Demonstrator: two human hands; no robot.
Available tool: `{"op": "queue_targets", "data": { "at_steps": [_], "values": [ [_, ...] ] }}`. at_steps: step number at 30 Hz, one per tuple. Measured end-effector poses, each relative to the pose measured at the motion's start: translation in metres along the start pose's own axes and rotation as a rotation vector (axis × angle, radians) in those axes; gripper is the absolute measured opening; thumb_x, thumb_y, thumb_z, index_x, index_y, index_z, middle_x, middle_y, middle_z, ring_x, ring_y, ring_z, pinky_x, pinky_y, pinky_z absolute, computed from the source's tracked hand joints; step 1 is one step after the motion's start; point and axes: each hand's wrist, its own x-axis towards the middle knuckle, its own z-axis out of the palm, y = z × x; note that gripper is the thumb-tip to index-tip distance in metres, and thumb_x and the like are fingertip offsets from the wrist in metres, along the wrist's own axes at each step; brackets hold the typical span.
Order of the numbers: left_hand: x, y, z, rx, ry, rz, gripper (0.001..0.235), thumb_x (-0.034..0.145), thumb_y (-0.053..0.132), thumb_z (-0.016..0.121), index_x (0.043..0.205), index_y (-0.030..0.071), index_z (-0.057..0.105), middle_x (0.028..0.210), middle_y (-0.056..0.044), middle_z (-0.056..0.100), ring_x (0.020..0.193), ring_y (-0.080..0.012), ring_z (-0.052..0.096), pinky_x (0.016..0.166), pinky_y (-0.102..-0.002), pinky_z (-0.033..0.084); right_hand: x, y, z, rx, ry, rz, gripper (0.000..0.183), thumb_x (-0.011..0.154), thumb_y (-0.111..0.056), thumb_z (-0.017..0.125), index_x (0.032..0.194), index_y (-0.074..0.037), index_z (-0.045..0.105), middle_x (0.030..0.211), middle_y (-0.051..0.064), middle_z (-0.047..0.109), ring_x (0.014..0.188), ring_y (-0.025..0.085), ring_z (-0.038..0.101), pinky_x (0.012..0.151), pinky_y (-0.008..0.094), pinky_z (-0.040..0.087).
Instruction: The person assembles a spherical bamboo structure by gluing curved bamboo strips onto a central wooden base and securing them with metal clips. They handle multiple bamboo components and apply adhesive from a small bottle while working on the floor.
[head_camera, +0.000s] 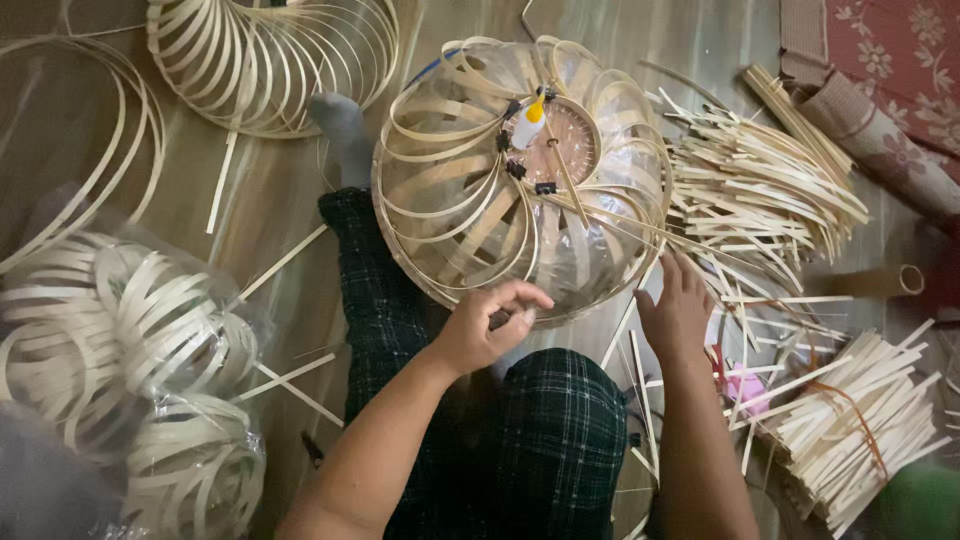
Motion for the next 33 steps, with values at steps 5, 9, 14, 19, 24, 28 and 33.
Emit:
{"op": "queue_targets", "data": {
  "at_steps": [5,9,14,19,24,28,33],
  "values": [
    [0.000,-0.004,-0.002,-0.058,0.069,0.140,0.021,0.095,0.011,0.059,0.111,0.004,0.071,0.099,-0.001,0.073,0.084,-0.0046,0.065,0.077,-0.022,0.053,-0.026,0.036,0.013,-0.148,-0.276,0.248,0.045,0.093,-0.031,0.073,0.135,-0.018,0.061,0.119,0.011,0.070,0.118,0.033,0.064,0.106,0.048,0.047],
    [-0.002,-0.003,-0.006,-0.017,0.095,0.089,0.020,0.095,0.011,0.060,0.109,0.004,0.073,0.092,0.000,0.070,0.076,-0.0044,0.060,0.071,-0.022,0.050,-0.031,0.034,-0.020,0.076,-0.313,0.274,0.043,0.099,-0.029,0.069,0.140,-0.022,0.060,0.123,0.017,0.071,0.110,0.036,0.071,0.090,0.047,0.056],
    [-0.002,-0.002,-0.011,0.012,0.099,0.057,0.021,0.096,0.011,0.059,0.109,0.005,0.073,0.083,0.000,0.069,0.073,-0.0047,0.058,0.069,-0.022,0.049,-0.043,0.002,-0.123,0.095,-0.584,0.423,0.063,0.092,-0.024,0.069,0.153,-0.028,0.051,0.130,0.019,0.067,0.107,0.032,0.071,0.089,0.045,0.058],
    [-0.003,-0.002,-0.009,0.018,0.117,0.117,0.019,0.096,0.011,0.060,0.109,0.005,0.072,0.090,-0.001,0.069,0.078,-0.0077,0.060,0.071,-0.024,0.048,-0.038,-0.036,-0.183,0.777,-0.903,0.043,0.052,0.082,-0.008,0.072,0.133,-0.015,0.064,0.121,0.007,0.078,0.106,0.021,0.076,0.084,0.037,0.063],
    [0.001,-0.001,-0.008,0.076,0.168,0.195,0.017,0.097,0.011,0.059,0.108,0.005,0.071,0.097,-0.004,0.071,0.083,-0.0117,0.065,0.076,-0.025,0.053,-0.042,-0.106,-0.110,0.407,-0.543,-0.240,0.021,0.077,-0.024,0.083,0.095,-0.016,0.078,0.097,0.006,0.073,0.094,0.027,0.069,0.083,0.040,0.057],
    [0.002,0.000,0.002,0.134,0.310,0.304,0.017,0.102,0.009,0.056,0.112,0.006,0.070,0.101,-0.006,0.073,0.091,-0.0129,0.069,0.084,-0.028,0.055,-0.047,-0.139,-0.034,0.077,-0.090,-0.449,0.019,0.080,-0.030,0.080,0.090,-0.016,0.071,0.095,0.002,0.064,0.102,0.025,0.061,0.098,0.044,0.042],
    [0.010,-0.009,0.011,0.125,0.414,0.200,0.017,0.103,0.008,0.055,0.114,0.007,0.069,0.097,-0.004,0.074,0.079,-0.0101,0.067,0.075,-0.027,0.055,-0.058,-0.148,0.030,-0.010,-0.067,-0.355,0.011,0.089,-0.023,0.075,0.094,-0.016,0.069,0.094,0.002,0.062,0.100,0.023,0.061,0.097,0.046,0.042]
  ]
}}
